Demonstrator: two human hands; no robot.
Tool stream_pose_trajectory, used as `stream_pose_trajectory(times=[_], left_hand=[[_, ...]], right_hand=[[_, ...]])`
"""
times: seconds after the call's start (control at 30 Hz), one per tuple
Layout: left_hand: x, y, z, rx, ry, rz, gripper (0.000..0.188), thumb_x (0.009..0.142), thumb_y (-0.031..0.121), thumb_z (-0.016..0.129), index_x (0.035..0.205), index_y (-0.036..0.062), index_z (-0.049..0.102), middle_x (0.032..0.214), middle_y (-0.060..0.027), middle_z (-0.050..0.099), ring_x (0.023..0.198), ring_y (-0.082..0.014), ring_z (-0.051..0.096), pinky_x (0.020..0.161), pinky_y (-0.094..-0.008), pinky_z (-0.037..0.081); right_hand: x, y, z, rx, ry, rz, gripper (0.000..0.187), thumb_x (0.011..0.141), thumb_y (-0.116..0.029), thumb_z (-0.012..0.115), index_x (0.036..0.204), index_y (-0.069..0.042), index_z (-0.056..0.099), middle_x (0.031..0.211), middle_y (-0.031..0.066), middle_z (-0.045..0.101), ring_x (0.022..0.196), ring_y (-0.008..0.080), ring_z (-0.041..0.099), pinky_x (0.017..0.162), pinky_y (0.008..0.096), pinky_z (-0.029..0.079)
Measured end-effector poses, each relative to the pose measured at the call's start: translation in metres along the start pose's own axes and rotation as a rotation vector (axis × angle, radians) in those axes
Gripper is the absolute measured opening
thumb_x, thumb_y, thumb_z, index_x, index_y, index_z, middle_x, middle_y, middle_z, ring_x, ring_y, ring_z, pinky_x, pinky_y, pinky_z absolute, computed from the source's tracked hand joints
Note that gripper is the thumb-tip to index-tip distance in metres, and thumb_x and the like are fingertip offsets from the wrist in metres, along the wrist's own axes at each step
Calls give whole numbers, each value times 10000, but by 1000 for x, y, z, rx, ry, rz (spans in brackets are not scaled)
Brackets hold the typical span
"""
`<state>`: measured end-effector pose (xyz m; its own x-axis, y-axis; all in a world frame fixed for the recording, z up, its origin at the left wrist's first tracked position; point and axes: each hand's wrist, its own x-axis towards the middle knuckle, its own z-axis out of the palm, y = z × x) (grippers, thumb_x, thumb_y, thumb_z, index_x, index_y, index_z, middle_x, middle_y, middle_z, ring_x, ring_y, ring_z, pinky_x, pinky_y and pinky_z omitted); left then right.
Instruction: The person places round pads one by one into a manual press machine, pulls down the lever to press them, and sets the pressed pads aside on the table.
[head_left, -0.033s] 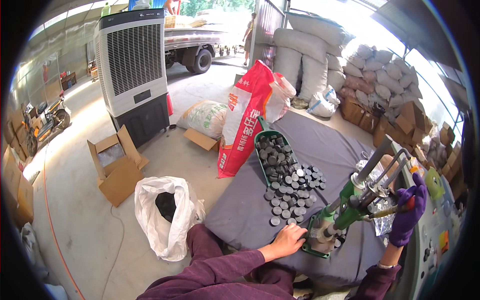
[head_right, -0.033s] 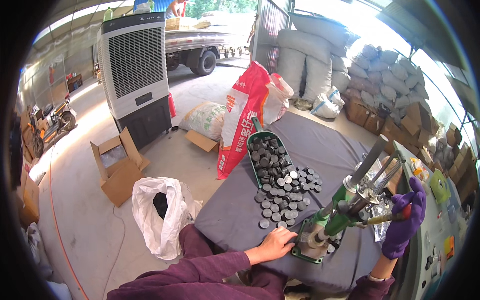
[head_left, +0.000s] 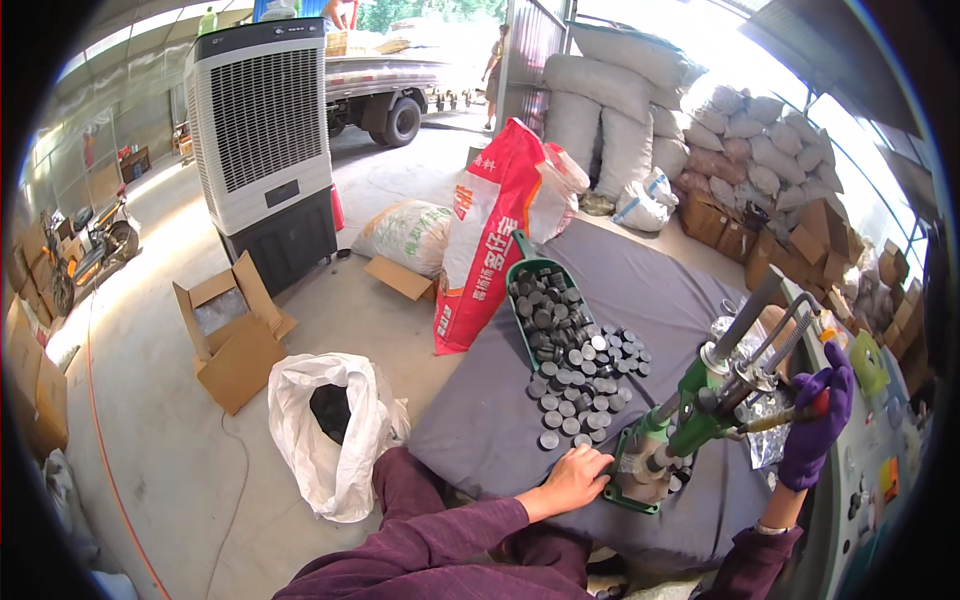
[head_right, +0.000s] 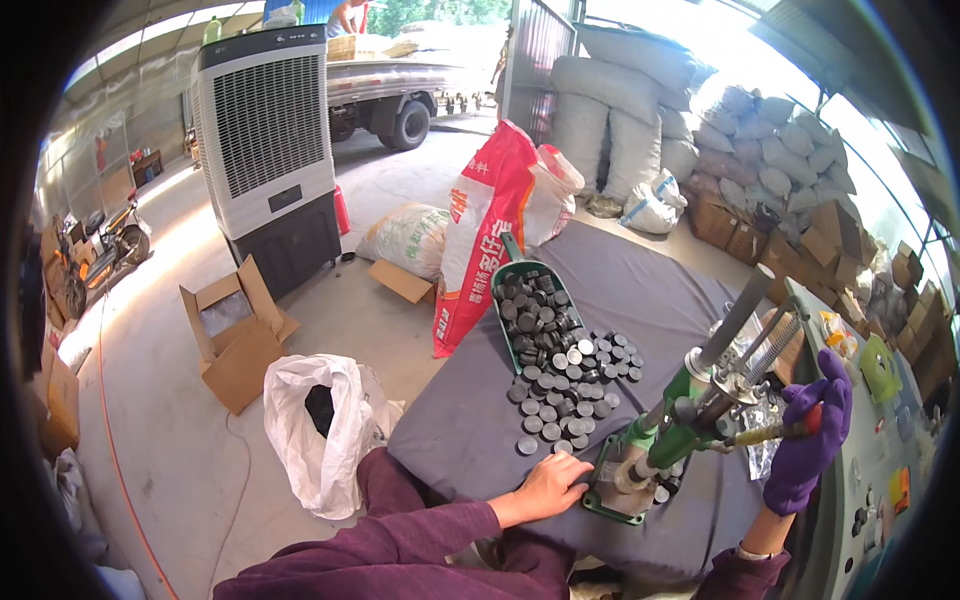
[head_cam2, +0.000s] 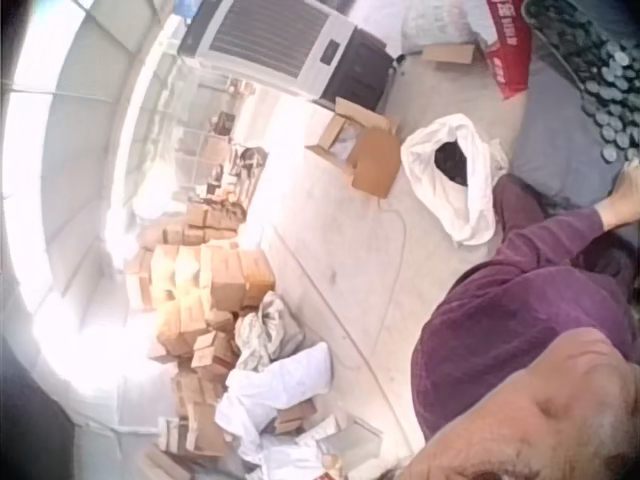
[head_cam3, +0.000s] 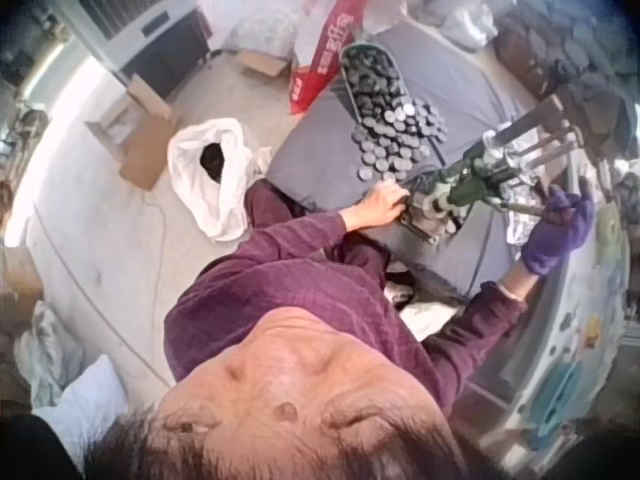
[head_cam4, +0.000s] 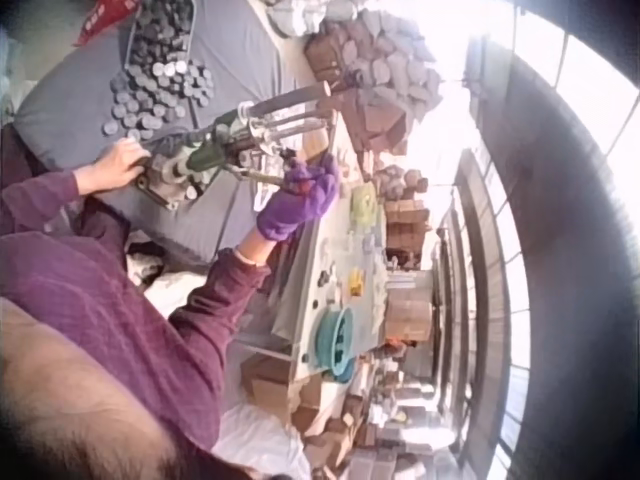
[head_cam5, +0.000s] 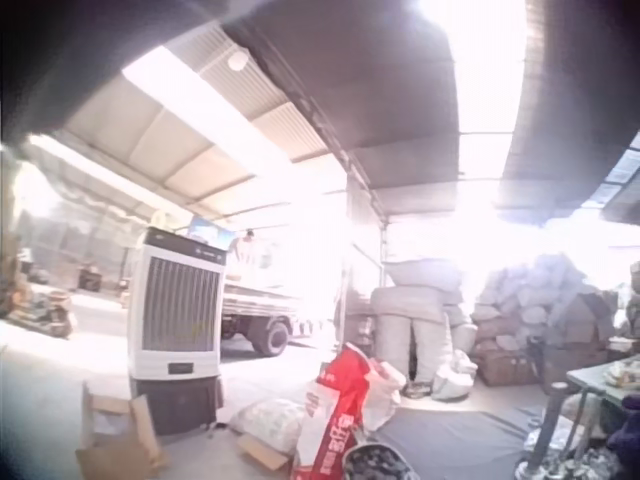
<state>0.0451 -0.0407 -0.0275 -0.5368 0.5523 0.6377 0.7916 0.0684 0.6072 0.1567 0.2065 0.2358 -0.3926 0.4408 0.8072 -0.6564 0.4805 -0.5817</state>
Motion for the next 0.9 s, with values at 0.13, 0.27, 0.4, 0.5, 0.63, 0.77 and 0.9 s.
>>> stream_pose_trajectory(times=[0.13,0.27,0.4,0.5,0.63,0.77,0.9], left_hand=[[-4,-4,-5,70,-31,-31,330,766,131,712,1070,41,622,948,-122,628,948,-333,577,798,-434,469],[-1,1,-5,36,-9,4,337,746,98,721,1063,29,631,914,-129,635,897,-337,590,784,-436,480],[2,-3,0,36,5,48,336,701,68,716,1028,37,651,892,-130,640,872,-337,600,783,-436,486],[4,-2,-10,91,33,60,318,691,48,688,1008,32,661,882,-137,652,859,-346,605,776,-446,490],[7,-4,-10,32,-29,7,310,720,52,711,1023,31,649,893,-130,648,874,-345,593,756,-440,469],[9,3,-4,-6,-72,-10,328,710,14,716,1031,22,651,897,-120,649,868,-326,597,764,-416,478],[7,2,-6,-7,-69,-10,326,707,6,711,1027,17,651,894,-124,645,869,-326,596,764,-409,480]], right_hand=[[1,-3,21,48,1,6,490,996,-290,402,1283,85,533,654,-14,468,591,86,464,714,296,484],[-2,-13,21,32,39,33,451,999,-252,394,1253,86,551,630,-17,460,560,85,447,711,302,481],[-2,-5,7,-3,116,87,439,961,-218,435,1275,62,559,961,104,639,715,161,620,717,319,532],[1,-8,19,85,57,109,475,908,-253,476,1248,61,582,1039,132,639,758,199,653,671,305,540],[5,-19,27,73,-37,51,366,946,-139,437,1170,85,619,686,71,595,586,155,571,615,294,508],[-3,-32,23,-81,-12,66,442,998,-233,378,1202,100,583,702,51,536,573,142,525,728,352,545],[-27,-33,18,-21,-4,12,399,1000,-208,396,1191,75,601,699,54,553,602,134,537,724,343,536]])
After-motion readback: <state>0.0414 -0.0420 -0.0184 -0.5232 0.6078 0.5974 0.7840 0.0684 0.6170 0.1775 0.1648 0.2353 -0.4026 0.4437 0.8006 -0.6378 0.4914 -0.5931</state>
